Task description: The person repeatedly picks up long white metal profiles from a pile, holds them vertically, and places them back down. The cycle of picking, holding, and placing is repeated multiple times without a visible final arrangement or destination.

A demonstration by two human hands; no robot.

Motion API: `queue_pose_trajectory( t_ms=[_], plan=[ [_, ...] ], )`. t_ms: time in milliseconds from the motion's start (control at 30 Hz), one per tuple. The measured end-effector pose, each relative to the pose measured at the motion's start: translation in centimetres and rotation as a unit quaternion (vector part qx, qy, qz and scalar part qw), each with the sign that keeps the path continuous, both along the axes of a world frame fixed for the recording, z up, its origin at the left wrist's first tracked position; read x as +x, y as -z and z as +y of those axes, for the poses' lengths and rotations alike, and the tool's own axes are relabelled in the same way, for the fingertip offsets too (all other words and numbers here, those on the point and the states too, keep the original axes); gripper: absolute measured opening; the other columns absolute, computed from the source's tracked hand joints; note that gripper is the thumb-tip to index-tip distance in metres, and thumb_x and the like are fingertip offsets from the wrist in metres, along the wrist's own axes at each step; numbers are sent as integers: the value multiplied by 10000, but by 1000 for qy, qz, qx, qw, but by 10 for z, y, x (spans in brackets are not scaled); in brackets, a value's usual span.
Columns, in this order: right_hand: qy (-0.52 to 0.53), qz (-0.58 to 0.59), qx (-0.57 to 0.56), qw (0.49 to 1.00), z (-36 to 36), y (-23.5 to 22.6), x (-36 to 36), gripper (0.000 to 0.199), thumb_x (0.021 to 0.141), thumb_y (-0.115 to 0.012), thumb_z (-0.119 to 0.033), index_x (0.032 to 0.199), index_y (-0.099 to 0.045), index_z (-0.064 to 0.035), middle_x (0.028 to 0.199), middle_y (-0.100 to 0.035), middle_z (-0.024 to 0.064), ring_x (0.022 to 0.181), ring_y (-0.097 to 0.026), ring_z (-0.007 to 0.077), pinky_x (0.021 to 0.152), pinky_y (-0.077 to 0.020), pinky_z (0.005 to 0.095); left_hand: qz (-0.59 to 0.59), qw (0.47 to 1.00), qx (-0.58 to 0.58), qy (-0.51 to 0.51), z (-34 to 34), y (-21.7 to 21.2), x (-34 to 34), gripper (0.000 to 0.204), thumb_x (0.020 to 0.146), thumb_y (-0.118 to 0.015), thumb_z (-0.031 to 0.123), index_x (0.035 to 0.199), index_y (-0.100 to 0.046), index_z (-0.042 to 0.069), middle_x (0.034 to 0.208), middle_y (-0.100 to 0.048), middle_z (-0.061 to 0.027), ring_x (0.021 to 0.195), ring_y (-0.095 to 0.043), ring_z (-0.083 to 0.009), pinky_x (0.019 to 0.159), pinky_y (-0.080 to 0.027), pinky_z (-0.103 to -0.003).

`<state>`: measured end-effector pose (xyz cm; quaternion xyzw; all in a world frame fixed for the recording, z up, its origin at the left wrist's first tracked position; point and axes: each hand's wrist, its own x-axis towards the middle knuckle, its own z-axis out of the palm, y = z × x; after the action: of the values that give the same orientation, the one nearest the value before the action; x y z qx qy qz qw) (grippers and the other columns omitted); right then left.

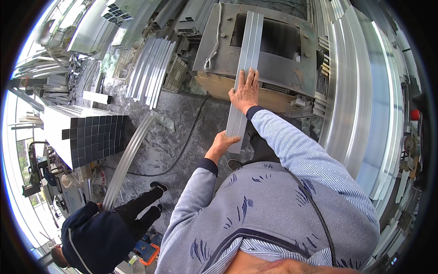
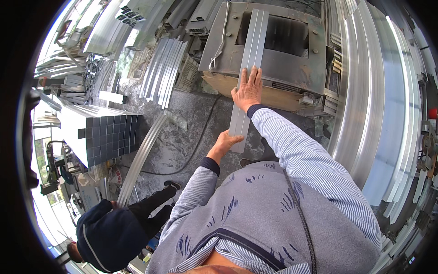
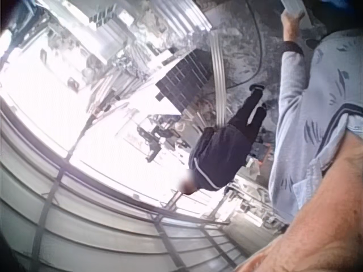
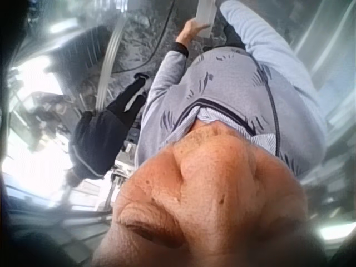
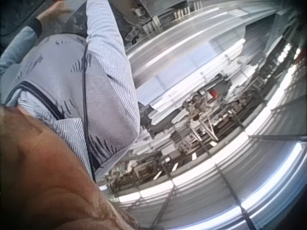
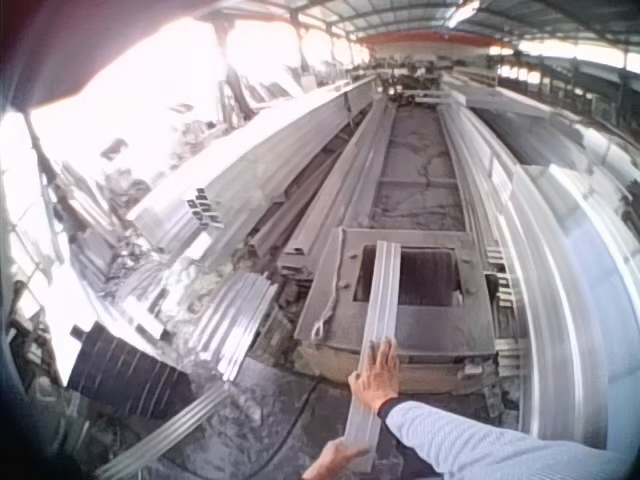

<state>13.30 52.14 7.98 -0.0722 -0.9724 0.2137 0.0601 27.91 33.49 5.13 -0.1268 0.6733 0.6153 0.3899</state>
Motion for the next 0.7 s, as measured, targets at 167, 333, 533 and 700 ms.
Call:
queue_pose_trajectory(
  t_ms=[167, 333, 533, 700],
  plan=[
    [-10, -9, 18, 1000, -24, 11, 55, 935, 963, -693, -368, 1727, -310, 11, 1793, -137, 345, 1684, -87, 576, 1372, -177, 636, 1, 1000, -5, 5, -25, 2, 56, 595, 928, -965, 275, 1402, -733, -1, 1255, -800, -78, 1120, -741, -203, 1001, -583, -384],
    [-17, -15, -1, 1000, -45, 24, 99, 958, 959, -696, -378, 1736, -297, 15, 1796, -123, 356, 1681, -67, 582, 1345, -200, 664, -21, 1000, -5, 4, -51, 16, 98, 595, 924, -963, 263, 1406, -732, 3, 1264, -791, -64, 1113, -724, -181, 1021, -572, -363],
    [-33, -39, -5, 999, -50, 30, 121, 985, 933, -710, -387, 1731, -308, 29, 1784, -151, 372, 1674, -83, 597, 1310, -236, 682, -9, 1000, 8, -16, -56, 24, 125, 510, 912, -962, 189, 1334, -764, -17, 1188, -815, -61, 1027, -740, -159, 960, -597, -336],
    [-27, 94, 22, 995, -19, 29, 47, 953, 909, -727, -377, 1697, -376, 29, 1739, -278, 389, 1650, -186, 609, 1316, -281, 680, 26, 1000, -5, -9, -23, 17, 54, 399, 925, -927, 187, 1244, -790, -9, 1094, -824, -50, 947, -749, -145, 858, -618, -350]
  ],
)
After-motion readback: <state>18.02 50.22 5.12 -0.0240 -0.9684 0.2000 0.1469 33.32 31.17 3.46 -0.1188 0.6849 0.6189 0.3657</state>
